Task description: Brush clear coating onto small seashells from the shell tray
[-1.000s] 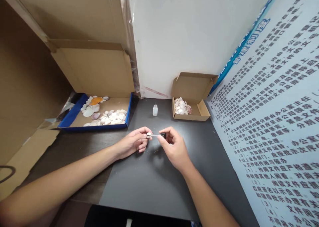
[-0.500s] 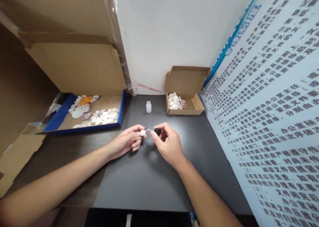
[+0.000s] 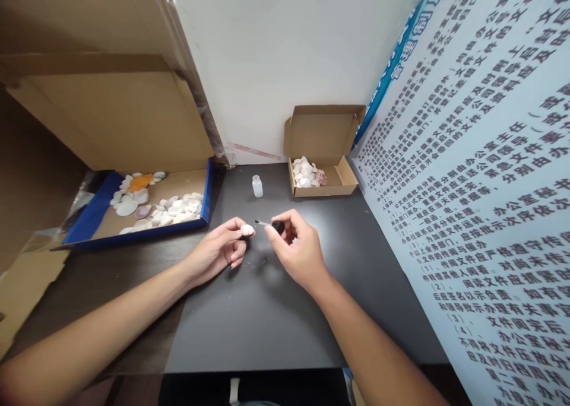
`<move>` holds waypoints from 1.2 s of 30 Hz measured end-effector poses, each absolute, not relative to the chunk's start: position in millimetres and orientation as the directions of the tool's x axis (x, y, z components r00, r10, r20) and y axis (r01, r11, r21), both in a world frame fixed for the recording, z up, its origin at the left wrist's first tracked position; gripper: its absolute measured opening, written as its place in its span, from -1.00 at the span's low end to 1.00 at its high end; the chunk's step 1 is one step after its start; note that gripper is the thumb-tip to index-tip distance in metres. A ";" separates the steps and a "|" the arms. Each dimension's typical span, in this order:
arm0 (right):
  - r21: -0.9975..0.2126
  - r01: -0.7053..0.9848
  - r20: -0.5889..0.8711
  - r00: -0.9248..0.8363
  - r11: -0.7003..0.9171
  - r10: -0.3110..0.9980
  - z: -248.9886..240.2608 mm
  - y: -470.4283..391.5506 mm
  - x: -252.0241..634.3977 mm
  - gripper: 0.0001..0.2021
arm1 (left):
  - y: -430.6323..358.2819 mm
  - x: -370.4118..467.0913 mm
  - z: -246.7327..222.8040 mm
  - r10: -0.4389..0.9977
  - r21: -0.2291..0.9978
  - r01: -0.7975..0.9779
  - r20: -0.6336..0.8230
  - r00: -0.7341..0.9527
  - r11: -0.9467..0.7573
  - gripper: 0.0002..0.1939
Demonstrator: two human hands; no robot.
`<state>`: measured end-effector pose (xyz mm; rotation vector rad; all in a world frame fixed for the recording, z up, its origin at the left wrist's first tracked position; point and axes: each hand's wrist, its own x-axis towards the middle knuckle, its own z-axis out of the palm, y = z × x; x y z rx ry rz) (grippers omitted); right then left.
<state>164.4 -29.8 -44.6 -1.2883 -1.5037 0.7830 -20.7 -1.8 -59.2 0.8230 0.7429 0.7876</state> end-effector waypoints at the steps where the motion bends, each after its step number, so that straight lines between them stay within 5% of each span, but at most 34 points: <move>1: -0.912 0.336 0.256 0.015 0.236 0.967 -44.7 -29.5 164.6 -0.87 | -1.8 -20.4 -59.3 0.831 0.839 -0.314 -0.257 0.493 0.445 -0.86; 36: -0.858 0.426 0.299 -0.038 0.286 0.953 -51.3 -25.7 166.0 -0.87 | -3.2 -15.5 -61.2 0.866 0.891 -0.246 -0.250 0.433 0.380 -0.74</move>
